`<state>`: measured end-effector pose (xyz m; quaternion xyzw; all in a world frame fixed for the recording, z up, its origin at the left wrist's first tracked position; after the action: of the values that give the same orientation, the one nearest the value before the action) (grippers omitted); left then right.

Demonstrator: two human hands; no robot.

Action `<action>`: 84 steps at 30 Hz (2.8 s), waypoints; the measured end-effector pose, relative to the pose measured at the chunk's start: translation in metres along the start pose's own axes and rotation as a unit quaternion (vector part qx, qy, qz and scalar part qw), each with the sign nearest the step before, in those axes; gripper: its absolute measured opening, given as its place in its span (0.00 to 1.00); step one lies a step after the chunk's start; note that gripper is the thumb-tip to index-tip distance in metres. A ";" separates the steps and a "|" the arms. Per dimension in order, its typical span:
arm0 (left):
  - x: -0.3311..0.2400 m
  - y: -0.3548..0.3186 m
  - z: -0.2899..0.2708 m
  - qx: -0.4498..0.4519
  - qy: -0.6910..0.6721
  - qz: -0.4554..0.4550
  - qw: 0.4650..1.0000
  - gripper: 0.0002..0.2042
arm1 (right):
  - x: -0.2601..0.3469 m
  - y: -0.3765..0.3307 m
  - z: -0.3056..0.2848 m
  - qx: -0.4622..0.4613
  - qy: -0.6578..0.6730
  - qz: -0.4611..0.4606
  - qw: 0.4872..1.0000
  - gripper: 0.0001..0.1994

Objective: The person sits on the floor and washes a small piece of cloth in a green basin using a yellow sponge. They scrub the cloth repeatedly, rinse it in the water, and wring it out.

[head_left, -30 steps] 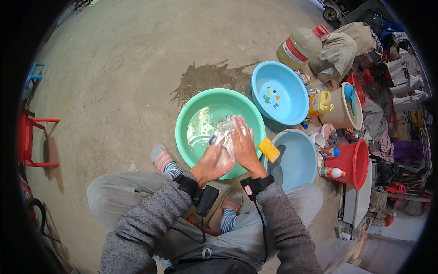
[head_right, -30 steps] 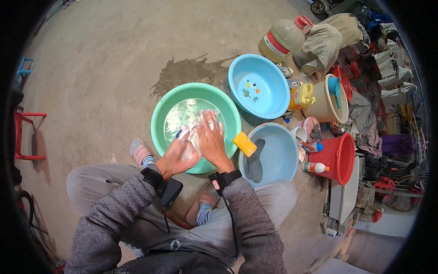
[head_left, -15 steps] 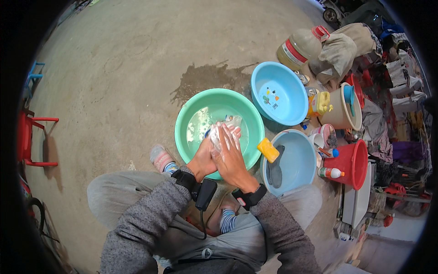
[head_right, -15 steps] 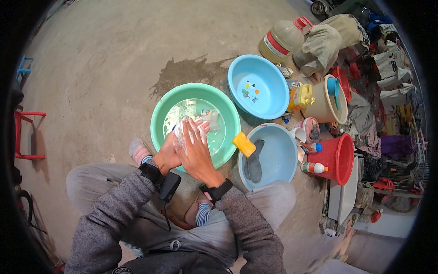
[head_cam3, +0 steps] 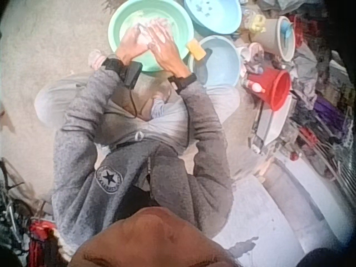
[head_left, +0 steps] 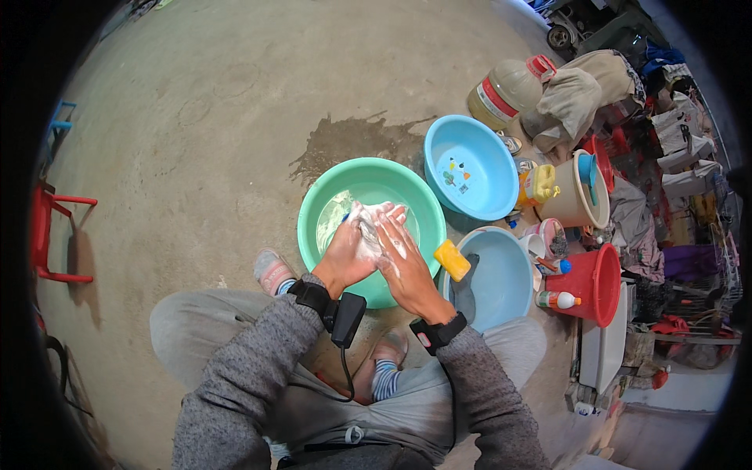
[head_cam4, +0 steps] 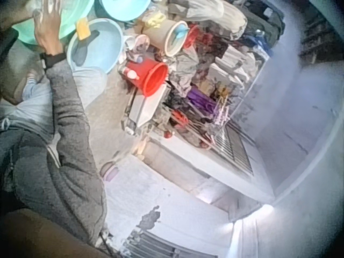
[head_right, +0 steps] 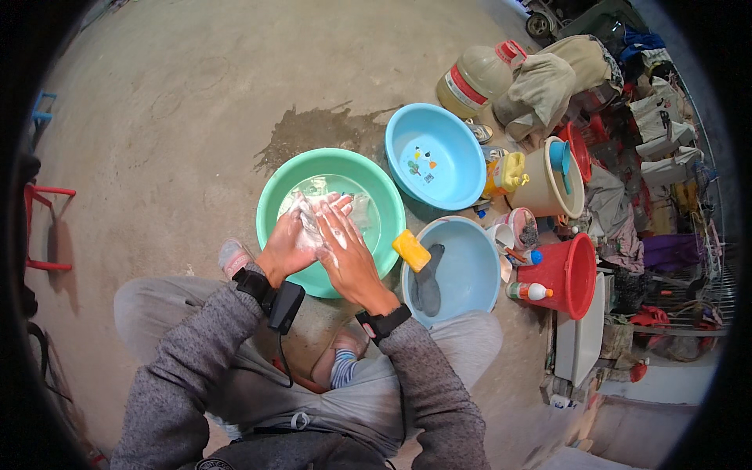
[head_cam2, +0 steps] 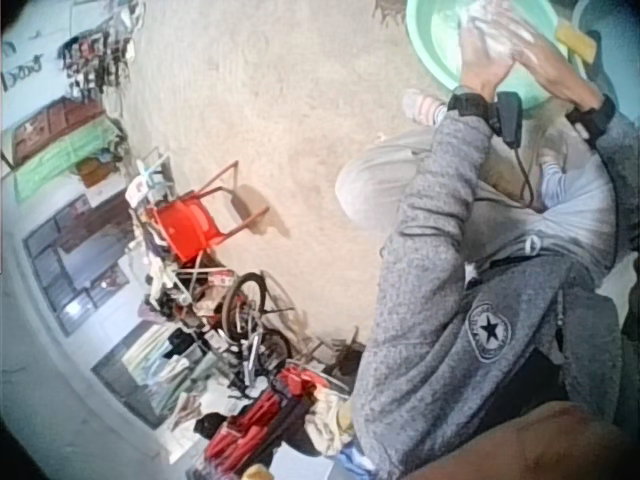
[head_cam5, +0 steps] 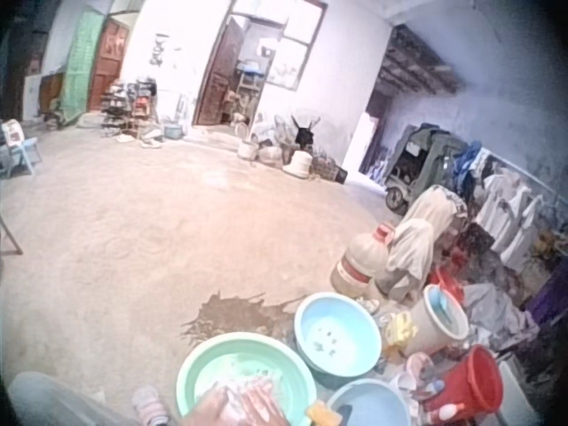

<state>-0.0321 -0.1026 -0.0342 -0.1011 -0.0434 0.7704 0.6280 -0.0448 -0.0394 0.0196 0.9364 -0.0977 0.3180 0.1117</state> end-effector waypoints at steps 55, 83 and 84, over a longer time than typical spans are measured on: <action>0.017 0.023 -0.009 -0.060 0.195 -0.022 0.979 0.29 | -0.095 -0.011 -0.047 -0.195 0.444 0.278 0.829 0.11; 0.018 0.008 -0.006 -0.024 0.049 0.011 0.998 0.22 | -0.031 0.012 -0.026 -0.130 0.138 0.057 0.980 0.13; 0.022 0.007 -0.009 -0.042 0.052 0.000 0.998 0.22 | -0.043 0.013 -0.027 -0.134 0.130 0.093 0.978 0.13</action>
<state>-0.0414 -0.0830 -0.0466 -0.1675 -0.0428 0.7616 0.6246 -0.0972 -0.0397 0.0152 0.8504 -0.2106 0.4300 0.2180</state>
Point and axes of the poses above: each hand's wrist, its own y-axis towards the middle knuckle, its own z-axis out of the palm, x = y × z, the point moved 9 cm from there along y, towards the middle knuckle, and after that the axes turned 1 degree about y, right-handed, at the moved point
